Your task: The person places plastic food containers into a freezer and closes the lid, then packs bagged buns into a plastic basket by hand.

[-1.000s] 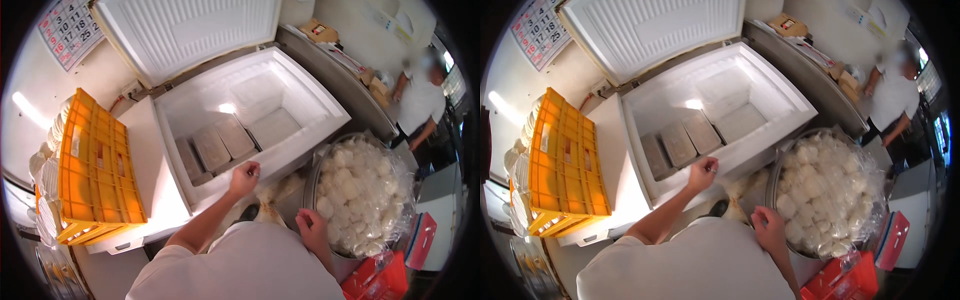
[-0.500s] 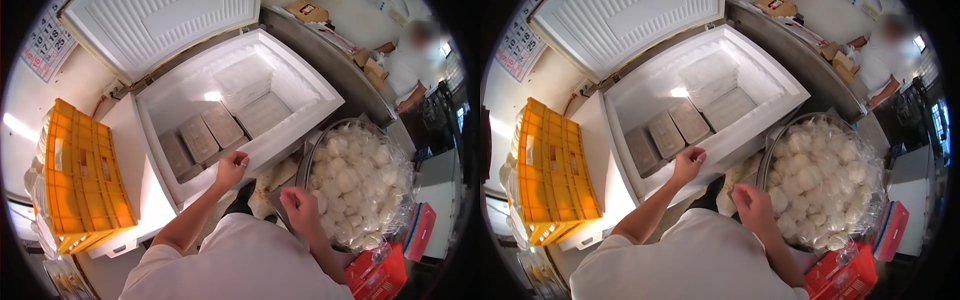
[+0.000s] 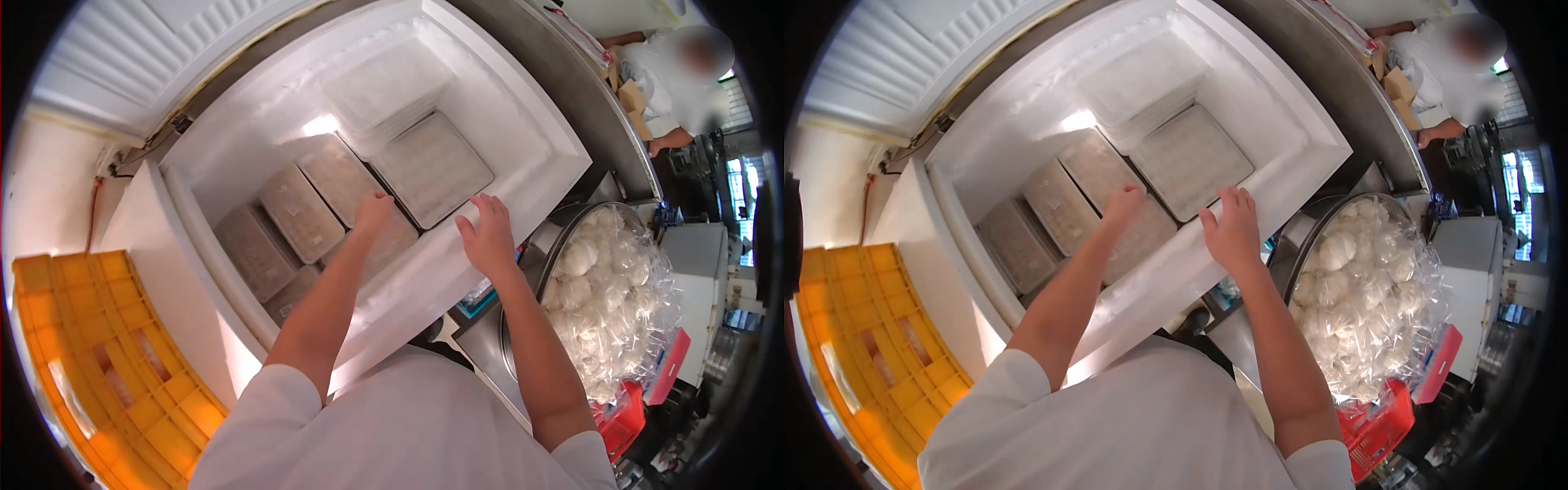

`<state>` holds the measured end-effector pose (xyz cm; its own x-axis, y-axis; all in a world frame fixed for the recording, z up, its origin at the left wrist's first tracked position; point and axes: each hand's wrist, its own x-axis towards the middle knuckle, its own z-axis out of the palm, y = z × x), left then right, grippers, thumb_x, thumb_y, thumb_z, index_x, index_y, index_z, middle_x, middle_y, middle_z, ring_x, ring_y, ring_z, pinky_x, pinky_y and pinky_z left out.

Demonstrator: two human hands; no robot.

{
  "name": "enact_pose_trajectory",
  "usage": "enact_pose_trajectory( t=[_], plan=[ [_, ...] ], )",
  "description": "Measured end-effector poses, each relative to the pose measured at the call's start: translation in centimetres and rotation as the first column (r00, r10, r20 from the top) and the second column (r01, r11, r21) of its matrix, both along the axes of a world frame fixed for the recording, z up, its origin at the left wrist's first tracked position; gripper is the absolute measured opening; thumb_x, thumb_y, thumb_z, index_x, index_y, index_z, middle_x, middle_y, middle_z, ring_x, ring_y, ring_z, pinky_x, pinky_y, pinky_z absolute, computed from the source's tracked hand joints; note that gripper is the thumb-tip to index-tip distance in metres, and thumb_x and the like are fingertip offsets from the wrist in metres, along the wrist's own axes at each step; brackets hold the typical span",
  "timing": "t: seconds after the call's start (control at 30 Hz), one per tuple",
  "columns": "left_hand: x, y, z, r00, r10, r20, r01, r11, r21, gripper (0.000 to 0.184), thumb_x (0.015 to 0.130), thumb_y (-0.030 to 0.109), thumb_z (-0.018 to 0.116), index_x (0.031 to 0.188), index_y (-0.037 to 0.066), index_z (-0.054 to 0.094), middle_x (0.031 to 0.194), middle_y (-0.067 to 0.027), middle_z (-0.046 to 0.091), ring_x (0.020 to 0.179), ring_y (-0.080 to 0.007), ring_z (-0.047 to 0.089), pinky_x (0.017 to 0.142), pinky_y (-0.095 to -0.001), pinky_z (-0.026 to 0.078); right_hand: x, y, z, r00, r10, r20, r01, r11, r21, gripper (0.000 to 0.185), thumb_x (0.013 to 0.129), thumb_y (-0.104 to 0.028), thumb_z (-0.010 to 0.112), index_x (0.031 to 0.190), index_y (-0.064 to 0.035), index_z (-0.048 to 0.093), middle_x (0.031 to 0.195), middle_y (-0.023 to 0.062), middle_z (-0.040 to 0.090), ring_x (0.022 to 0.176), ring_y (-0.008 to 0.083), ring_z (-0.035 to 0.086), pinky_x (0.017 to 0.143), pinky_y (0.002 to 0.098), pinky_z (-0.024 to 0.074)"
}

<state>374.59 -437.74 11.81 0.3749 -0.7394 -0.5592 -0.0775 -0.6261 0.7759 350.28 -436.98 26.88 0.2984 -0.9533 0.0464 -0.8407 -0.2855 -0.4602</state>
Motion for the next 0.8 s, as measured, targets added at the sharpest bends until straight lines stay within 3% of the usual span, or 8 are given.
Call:
enact_pose_trajectory(
  t=[0.1, 0.23, 0.33, 0.43, 0.53, 0.63, 0.73, 0.8],
  plan=[
    [-0.2, -1.8, -5.5, 0.993, -0.015, -0.117, 0.035, 0.985, 0.169, 0.028, 0.092, 0.03, 0.073, 0.096, 0.002, 0.072, 0.081, -0.007, 0.068, 0.076, -0.0203, 0.063, 0.066, -0.038, 0.052, 1.8, 0.6, 0.6, 0.981, 0.021, -0.194, -0.036, 0.997, -0.074, 0.056, 0.095, -0.033, 0.071, 0.134, 0.0048, 0.057, 0.145, 0.0264, 0.054, 0.14, 0.0464, 0.044, 0.119, 0.0537, 0.0335],
    [-3.3, -2.7, -14.4, 0.956, 0.04, -0.291, 0.051, 0.954, 0.297, 0.04, 0.089, 0.032, 0.078, 0.093, -0.007, 0.069, 0.08, -0.0113, 0.067, 0.064, -0.0213, 0.059, 0.056, -0.0418, 0.047, 1.8, 0.1, 1.0, 0.985, -0.01, -0.172, 0.002, 0.999, -0.046, 0.06, 0.095, -0.036, 0.07, 0.135, 0.0064, 0.055, 0.145, 0.0261, 0.054, 0.139, 0.0466, 0.044, 0.119, 0.0575, 0.0317],
    [-4.7, -3.8, -16.2, 0.897, 0.144, -0.417, 0.015, 0.935, 0.355, 0.047, 0.088, 0.035, 0.079, 0.105, -0.008, 0.07, 0.096, -0.0158, 0.071, 0.082, -0.0247, 0.065, 0.071, -0.0403, 0.052, 1.9, -0.2, 0.9, 0.988, -0.01, -0.152, 0.006, 1.0, -0.028, 0.059, 0.094, -0.034, 0.071, 0.134, 0.0059, 0.055, 0.144, 0.0258, 0.054, 0.138, 0.0474, 0.044, 0.118, 0.0586, 0.0327],
    [-7.2, -5.3, -18.7, 0.872, 0.393, -0.293, -0.283, 0.892, 0.352, 0.047, 0.086, 0.035, 0.082, 0.11, -0.004, 0.071, 0.106, -0.0136, 0.073, 0.092, -0.0304, 0.068, 0.084, -0.0431, 0.053, 2.0, -0.4, 0.8, 0.988, -0.011, -0.155, 0.011, 1.0, 0.003, 0.059, 0.093, -0.033, 0.073, 0.134, 0.0054, 0.054, 0.143, 0.0248, 0.055, 0.138, 0.0477, 0.045, 0.117, 0.0584, 0.0342],
    [-8.1, -5.5, -20.6, 0.941, 0.324, 0.095, -0.337, 0.92, 0.2, 0.063, 0.082, 0.032, 0.085, 0.125, -0.009, 0.065, 0.125, -0.0205, 0.071, 0.113, -0.0337, 0.068, 0.097, -0.0419, 0.052, 2.1, -0.6, 0.9, 0.985, -0.004, -0.174, 0.009, 1.0, 0.028, 0.059, 0.092, -0.031, 0.074, 0.135, 0.0051, 0.054, 0.143, 0.0236, 0.055, 0.137, 0.0471, 0.046, 0.116, 0.0572, 0.0359],
    [-8.6, -6.3, -19.0, 0.936, 0.336, -0.106, -0.317, 0.934, 0.161, 0.089, 0.079, 0.042, 0.086, 0.139, -0.015, 0.052, 0.143, -0.0297, 0.052, 0.134, -0.0424, 0.051, 0.115, -0.0469, 0.041, 2.3, -0.6, 0.9, 0.982, 0.001, -0.19, 0.007, 0.999, 0.04, 0.059, 0.092, -0.03, 0.074, 0.136, 0.0047, 0.054, 0.143, 0.0224, 0.056, 0.137, 0.0457, 0.046, 0.115, 0.0557, 0.037],
    [-8.4, -7.5, -18.0, 0.924, 0.373, -0.08, -0.341, 0.902, 0.266, 0.094, 0.076, 0.044, 0.088, 0.14, -0.015, 0.051, 0.146, -0.0312, 0.051, 0.138, -0.0424, 0.049, 0.116, -0.0438, 0.04, 2.2, -0.6, 0.7, 0.981, 0.009, -0.194, -0.002, 0.999, 0.036, 0.059, 0.092, -0.029, 0.074, 0.136, 0.0042, 0.054, 0.143, 0.0217, 0.056, 0.137, 0.0447, 0.046, 0.115, 0.0546, 0.0376],
    [-8.4, -8.2, -19.5, 0.906, 0.421, -0.032, -0.402, 0.883, 0.243, 0.099, 0.074, 0.046, 0.089, 0.14, -0.016, 0.05, 0.149, -0.0318, 0.049, 0.14, -0.0427, 0.046, 0.117, -0.0426, 0.04, 2.2, -0.6, 0.7, 0.981, 0.008, -0.192, -0.002, 0.999, 0.032, 0.059, 0.091, -0.029, 0.074, 0.136, 0.004, 0.054, 0.143, 0.0214, 0.056, 0.138, 0.0443, 0.047, 0.115, 0.0543, 0.0377]
  ],
)
